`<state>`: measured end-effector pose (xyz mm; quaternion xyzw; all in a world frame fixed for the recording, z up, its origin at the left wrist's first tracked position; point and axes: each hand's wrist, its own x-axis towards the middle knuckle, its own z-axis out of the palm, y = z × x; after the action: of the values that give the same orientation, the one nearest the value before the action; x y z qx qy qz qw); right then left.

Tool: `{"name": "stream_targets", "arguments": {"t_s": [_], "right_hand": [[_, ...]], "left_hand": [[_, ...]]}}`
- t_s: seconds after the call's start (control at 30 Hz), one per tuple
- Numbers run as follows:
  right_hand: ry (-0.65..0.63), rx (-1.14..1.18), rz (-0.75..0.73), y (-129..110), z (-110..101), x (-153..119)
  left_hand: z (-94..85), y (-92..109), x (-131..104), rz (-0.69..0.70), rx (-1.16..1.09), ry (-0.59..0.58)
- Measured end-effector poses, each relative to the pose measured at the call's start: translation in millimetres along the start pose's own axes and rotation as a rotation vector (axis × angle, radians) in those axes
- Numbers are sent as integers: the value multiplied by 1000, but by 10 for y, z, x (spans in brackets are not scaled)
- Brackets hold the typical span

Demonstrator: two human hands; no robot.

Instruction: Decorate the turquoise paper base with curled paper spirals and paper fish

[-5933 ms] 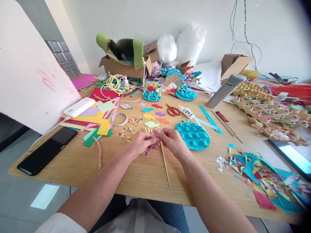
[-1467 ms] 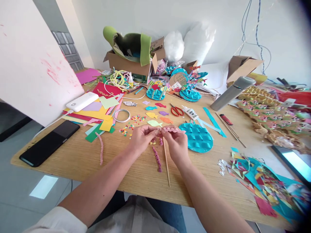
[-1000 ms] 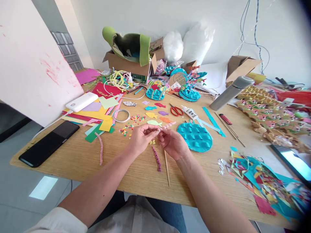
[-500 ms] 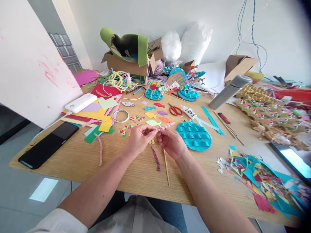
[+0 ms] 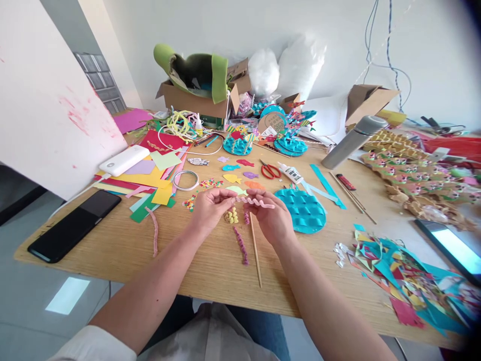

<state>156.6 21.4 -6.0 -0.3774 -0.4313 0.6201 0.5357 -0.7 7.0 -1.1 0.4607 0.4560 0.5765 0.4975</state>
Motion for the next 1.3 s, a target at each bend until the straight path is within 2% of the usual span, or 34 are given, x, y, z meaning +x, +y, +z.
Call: {"name": "stream_targets", "arguments": {"t_s": [0.1,0.17,0.3,0.4,0.5,0.87,1.07,1.3], "right_hand": [[73,-31,-24,-39,-72,48],[93,-167,-44,-61,-102,52],[31,-626,-225,-59,-92,8],[-47,-812,-332,-20,-58,-20],[-101,-840,-356,7,-38,-28],[-91,-773,-411,-19,-3,-69],[-75,-839,-542,-25,6,-80],[-96,-875,-550,7,-6,-72]], "left_hand": [[-19,-26,0,113,141,11],[-23,-46,-12,212,273,16],[-16,-74,-52,383,570,-7],[-6,-83,-74,473,684,-36],[3,-77,-83,525,712,-43],[10,-32,-95,595,700,30],[16,-58,-82,641,685,-5],[-1,-96,-67,657,751,-27]]}}
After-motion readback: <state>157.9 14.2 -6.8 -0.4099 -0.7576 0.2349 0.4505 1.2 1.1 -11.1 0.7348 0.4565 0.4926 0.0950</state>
